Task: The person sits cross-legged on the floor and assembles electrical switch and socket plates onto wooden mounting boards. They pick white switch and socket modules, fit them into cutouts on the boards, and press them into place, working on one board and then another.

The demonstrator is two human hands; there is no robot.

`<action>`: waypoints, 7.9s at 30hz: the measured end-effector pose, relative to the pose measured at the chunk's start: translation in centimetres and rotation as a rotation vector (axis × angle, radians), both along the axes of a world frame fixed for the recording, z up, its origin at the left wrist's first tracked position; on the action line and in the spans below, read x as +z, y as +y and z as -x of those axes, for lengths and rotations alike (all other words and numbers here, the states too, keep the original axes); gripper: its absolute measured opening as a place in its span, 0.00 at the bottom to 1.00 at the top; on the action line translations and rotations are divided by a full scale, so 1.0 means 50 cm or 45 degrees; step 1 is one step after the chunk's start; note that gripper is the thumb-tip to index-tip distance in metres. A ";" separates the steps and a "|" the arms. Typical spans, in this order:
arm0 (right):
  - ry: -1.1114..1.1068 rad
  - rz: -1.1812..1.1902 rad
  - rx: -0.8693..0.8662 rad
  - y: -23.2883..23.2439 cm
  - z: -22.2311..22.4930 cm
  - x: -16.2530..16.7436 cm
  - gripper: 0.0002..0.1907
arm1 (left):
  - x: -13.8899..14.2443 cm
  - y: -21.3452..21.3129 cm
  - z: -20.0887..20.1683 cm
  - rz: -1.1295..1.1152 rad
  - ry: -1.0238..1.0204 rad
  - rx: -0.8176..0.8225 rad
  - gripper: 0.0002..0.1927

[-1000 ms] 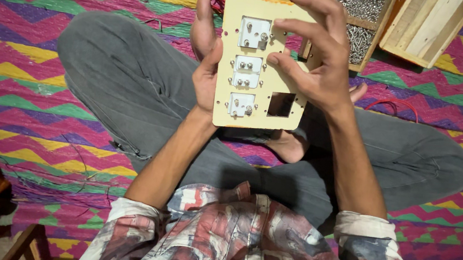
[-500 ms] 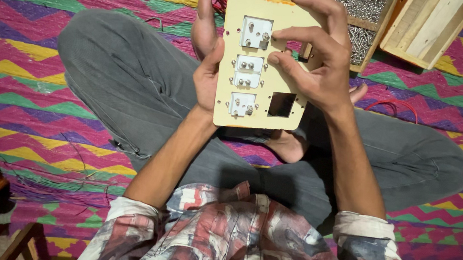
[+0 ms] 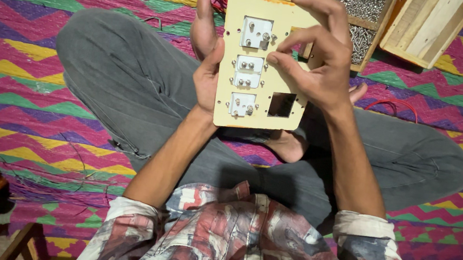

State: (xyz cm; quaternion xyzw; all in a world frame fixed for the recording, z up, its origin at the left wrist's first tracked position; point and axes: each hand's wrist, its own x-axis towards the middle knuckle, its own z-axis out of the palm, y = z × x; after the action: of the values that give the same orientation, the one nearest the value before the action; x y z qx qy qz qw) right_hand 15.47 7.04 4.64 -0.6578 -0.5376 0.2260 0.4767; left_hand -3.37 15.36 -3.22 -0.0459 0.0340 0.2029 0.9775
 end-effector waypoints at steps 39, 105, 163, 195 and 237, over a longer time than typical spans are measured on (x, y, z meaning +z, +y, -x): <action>0.043 0.006 -0.072 -0.004 0.016 -0.005 0.11 | -0.007 -0.005 0.001 0.026 0.002 0.008 0.31; -0.165 -0.059 -0.415 0.023 0.068 -0.003 0.09 | 0.015 -0.019 -0.025 0.008 0.343 -0.048 0.31; -0.353 -0.026 -0.289 0.022 0.076 0.012 0.10 | 0.066 0.000 -0.022 -0.009 0.292 -0.101 0.30; -0.120 0.039 -0.775 -0.079 -0.163 -0.045 0.03 | 0.058 0.019 -0.015 -0.098 0.412 0.186 0.39; 0.311 -0.111 -0.783 -0.035 -0.183 -0.169 0.04 | 0.091 0.008 -0.054 -0.420 0.665 0.302 0.35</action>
State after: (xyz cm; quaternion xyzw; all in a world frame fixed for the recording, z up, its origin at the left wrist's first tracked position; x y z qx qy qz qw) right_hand 24.62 5.27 -3.81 -0.7363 -0.2618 0.1255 0.6112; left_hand -0.65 15.74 1.35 0.1630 0.2445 0.3228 0.8997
